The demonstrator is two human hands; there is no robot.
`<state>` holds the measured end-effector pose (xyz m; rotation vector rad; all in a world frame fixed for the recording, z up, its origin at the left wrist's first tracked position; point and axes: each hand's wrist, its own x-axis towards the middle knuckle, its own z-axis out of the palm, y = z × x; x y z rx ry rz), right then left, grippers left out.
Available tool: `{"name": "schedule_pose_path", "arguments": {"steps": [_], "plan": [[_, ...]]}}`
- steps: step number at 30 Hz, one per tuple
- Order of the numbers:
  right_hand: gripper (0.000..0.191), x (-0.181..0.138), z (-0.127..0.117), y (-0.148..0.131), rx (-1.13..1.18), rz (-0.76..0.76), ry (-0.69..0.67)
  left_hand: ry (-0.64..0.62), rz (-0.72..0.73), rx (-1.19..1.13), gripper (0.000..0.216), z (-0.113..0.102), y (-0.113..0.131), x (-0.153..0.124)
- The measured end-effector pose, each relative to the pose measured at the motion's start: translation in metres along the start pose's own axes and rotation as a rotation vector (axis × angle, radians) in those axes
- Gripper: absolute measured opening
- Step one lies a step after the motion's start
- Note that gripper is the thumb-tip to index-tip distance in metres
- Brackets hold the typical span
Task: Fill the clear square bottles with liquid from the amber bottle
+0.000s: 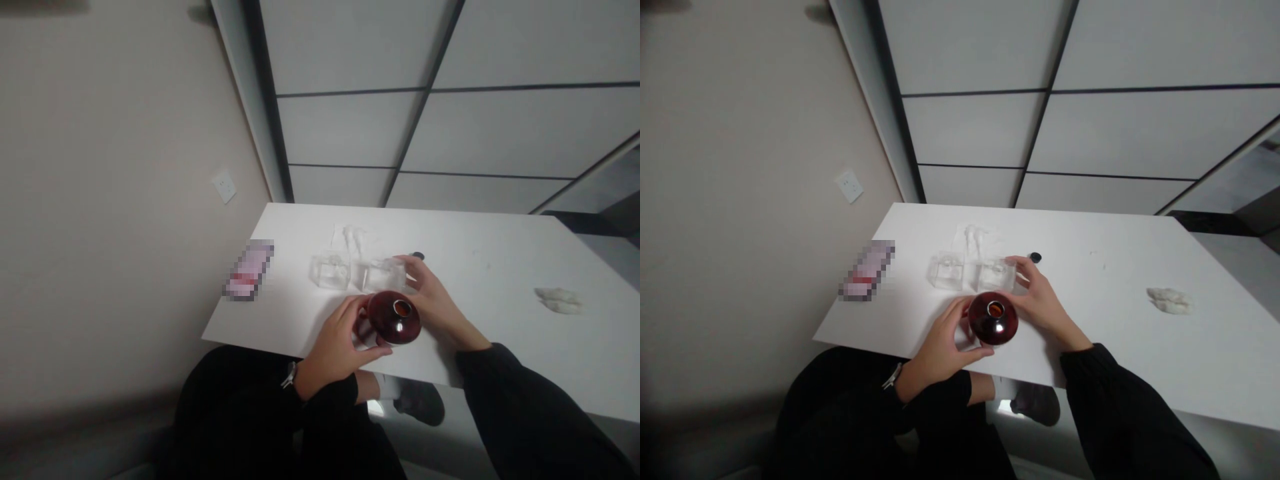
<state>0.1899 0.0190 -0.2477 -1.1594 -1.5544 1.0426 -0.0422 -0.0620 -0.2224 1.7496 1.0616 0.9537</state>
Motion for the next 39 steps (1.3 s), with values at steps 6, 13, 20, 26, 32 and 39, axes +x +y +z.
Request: {"name": "schedule_pose_path", "arguments": {"steps": [6,13,20,26,32,39], "plan": [[0.065,-0.032,-0.034,-0.021,-0.050,-0.079,0.156,-0.018,0.025,0.004,0.075,-0.011,-0.003,0.001],[0.073,-0.063,-0.058,-0.066,-0.116,-0.161,0.207,-0.023,0.000,0.031,0.071,-0.017,-0.008,0.003],[0.068,-0.073,-0.047,-0.092,-0.154,-0.250,0.230,-0.023,0.020,0.061,0.074,-0.016,-0.019,0.003],[0.070,-0.077,-0.047,-0.089,-0.160,-0.289,0.177,-0.025,0.040,0.075,0.074,-0.016,-0.022,0.004],[0.071,-0.076,-0.050,-0.091,-0.246,-0.374,0.106,-0.018,0.044,0.063,0.074,-0.015,-0.021,0.004],[0.074,-0.069,-0.052,-0.100,-0.366,-0.458,0.034,-0.025,0.074,0.070,0.073,-0.015,-0.021,0.004]]}}
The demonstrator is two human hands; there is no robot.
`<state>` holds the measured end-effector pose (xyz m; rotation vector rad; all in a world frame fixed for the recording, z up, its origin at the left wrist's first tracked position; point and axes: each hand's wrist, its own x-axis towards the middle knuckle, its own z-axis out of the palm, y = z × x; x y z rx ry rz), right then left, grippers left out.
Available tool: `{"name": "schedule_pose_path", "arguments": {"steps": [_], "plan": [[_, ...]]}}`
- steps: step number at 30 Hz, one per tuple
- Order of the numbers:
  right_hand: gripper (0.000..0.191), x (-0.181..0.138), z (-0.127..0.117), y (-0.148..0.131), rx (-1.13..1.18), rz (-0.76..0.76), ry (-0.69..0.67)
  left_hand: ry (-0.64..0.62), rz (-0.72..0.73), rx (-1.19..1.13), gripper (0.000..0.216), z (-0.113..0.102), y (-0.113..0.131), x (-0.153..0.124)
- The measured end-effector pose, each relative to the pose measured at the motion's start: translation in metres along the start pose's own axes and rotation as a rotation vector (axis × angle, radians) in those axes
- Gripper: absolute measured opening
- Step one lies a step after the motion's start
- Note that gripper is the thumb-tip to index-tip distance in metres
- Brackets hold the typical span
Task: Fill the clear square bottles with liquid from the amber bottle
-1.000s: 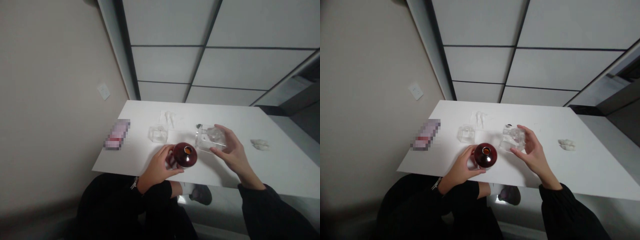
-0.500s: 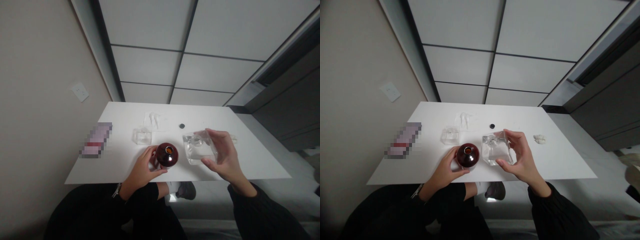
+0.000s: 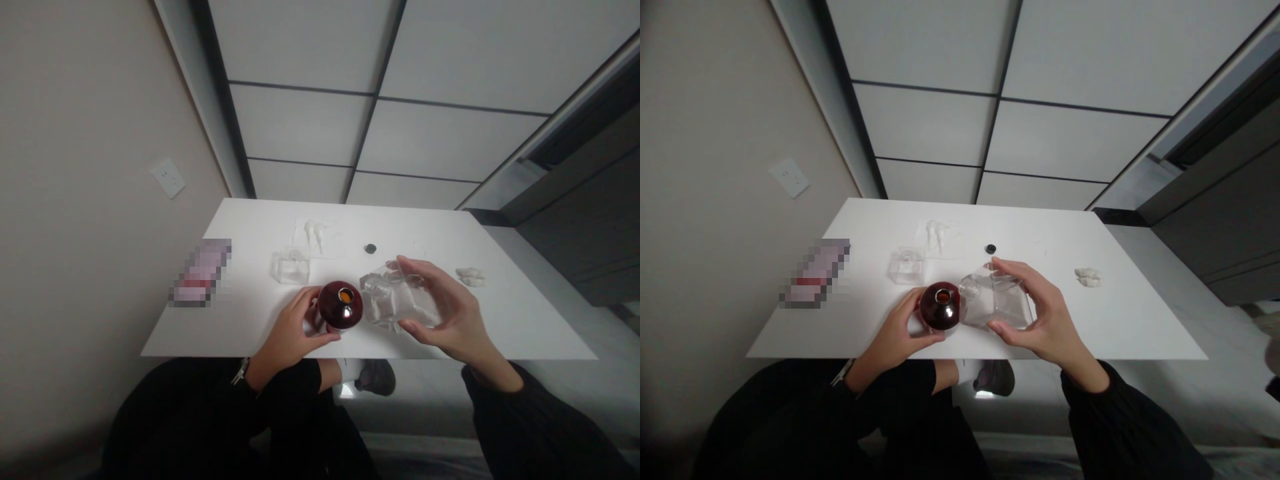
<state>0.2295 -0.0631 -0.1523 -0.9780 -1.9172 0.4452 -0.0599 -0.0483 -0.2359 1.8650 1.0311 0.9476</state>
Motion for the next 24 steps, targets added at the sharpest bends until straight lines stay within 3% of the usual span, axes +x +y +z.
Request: {"name": "schedule_pose_path", "arguments": {"steps": [24], "plan": [[0.066,0.027,-0.007,-0.020,-0.110,-0.152,-0.108,-0.012,0.000,-0.042,0.074,-0.001,0.005,0.002]]}}
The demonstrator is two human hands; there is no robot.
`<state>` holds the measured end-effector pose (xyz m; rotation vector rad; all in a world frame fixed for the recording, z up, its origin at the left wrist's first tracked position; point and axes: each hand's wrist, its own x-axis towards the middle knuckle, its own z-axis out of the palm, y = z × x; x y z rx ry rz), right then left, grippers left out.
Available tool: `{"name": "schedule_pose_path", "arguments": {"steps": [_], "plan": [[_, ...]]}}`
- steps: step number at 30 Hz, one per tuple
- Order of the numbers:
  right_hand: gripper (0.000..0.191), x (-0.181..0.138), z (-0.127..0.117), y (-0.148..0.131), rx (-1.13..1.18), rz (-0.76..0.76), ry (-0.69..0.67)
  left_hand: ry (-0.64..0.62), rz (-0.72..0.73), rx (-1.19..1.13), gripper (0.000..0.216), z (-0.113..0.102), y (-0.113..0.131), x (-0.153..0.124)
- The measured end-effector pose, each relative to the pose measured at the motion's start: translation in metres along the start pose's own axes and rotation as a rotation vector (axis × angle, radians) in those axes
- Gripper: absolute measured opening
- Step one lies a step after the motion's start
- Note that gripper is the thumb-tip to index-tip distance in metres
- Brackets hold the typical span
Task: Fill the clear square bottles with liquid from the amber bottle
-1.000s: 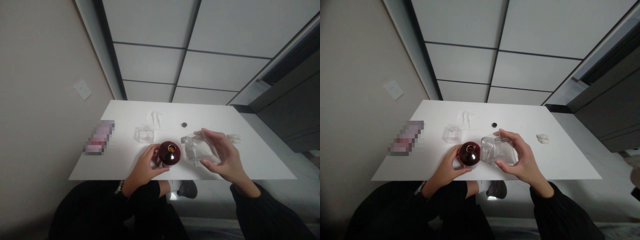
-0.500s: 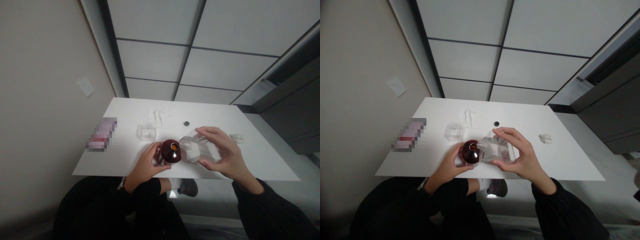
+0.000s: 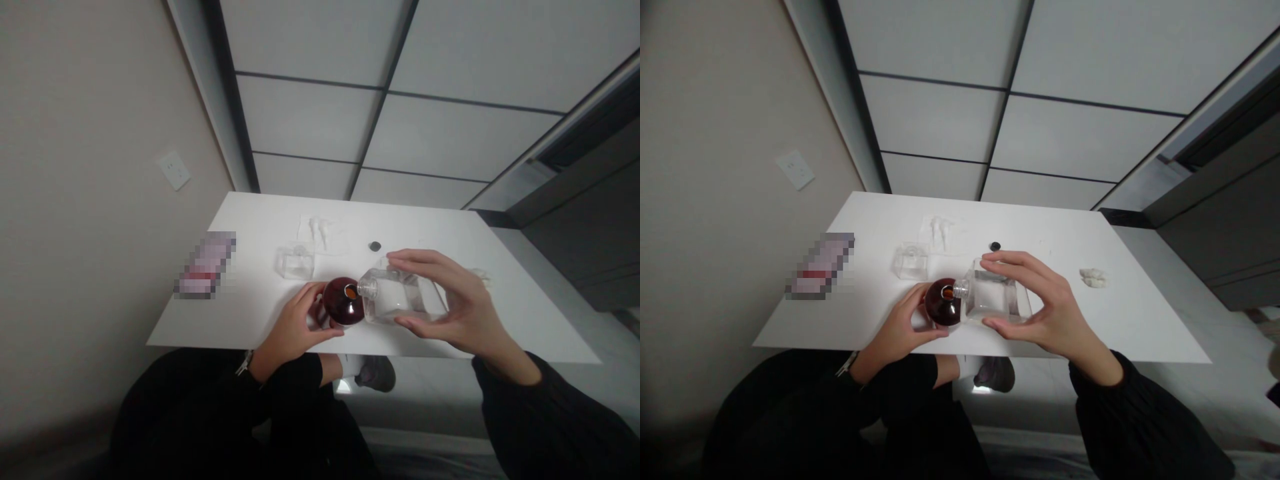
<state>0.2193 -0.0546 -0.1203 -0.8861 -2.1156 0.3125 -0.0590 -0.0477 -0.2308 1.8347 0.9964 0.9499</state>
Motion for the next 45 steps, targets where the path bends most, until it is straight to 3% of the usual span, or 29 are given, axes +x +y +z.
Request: {"name": "schedule_pose_path", "arguments": {"steps": [45], "plan": [[0.062,0.015,-0.017,-0.010,-0.069,-0.051,-0.075,0.012,0.012,0.007,0.072,0.000,0.004,0.000]]}}
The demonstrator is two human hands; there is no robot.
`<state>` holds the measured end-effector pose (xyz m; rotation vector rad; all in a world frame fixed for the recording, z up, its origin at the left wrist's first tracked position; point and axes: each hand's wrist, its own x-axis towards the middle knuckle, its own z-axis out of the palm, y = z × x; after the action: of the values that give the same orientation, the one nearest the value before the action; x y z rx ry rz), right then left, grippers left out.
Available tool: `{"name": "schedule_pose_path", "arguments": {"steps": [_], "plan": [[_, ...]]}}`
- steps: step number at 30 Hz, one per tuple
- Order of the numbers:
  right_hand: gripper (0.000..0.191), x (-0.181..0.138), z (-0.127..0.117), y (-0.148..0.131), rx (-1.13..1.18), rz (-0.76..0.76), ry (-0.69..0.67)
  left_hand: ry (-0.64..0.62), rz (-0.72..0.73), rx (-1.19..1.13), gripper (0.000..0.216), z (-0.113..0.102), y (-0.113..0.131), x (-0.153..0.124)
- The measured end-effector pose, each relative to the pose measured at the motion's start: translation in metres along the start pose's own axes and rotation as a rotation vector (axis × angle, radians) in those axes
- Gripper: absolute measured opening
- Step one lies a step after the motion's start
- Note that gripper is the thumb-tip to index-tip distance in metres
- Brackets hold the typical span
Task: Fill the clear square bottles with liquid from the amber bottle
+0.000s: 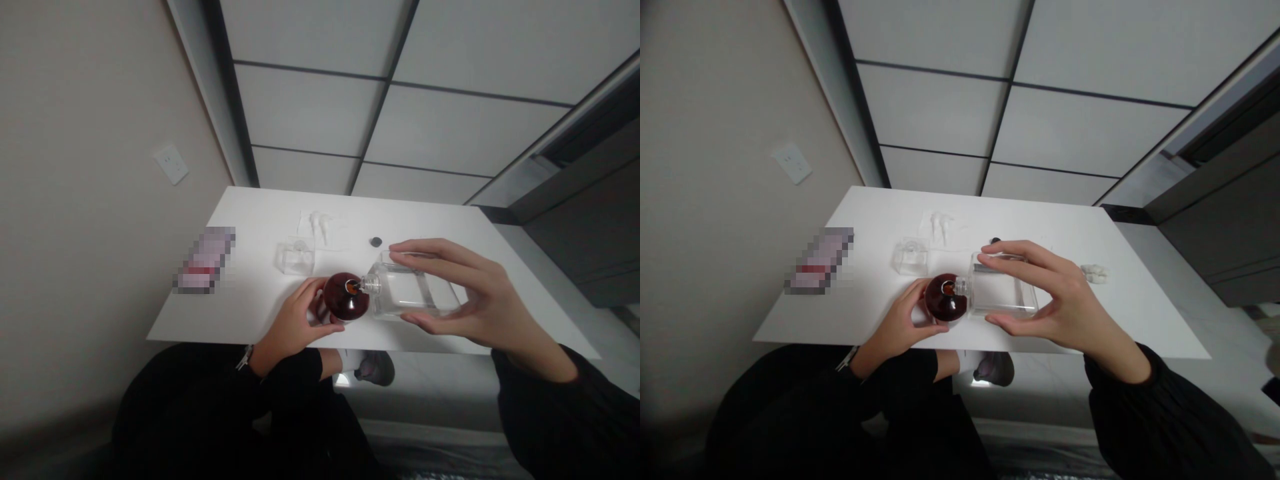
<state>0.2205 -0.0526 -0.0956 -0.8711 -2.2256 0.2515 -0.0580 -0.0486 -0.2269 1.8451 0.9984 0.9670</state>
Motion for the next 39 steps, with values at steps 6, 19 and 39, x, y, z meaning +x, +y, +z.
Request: {"name": "schedule_pose_path", "arguments": {"steps": [6,19,39], "plan": [[0.065,0.003,-0.003,-0.002,-0.003,-0.006,-0.015,0.006,0.007,0.015,0.075,0.000,-0.003,-0.001],[0.062,0.005,-0.007,0.000,-0.037,-0.010,-0.032,0.006,-0.017,0.025,0.073,0.001,-0.001,-0.001],[0.063,0.009,-0.012,-0.005,-0.077,-0.030,-0.087,0.008,-0.007,0.013,0.072,0.001,-0.001,-0.002]]}}
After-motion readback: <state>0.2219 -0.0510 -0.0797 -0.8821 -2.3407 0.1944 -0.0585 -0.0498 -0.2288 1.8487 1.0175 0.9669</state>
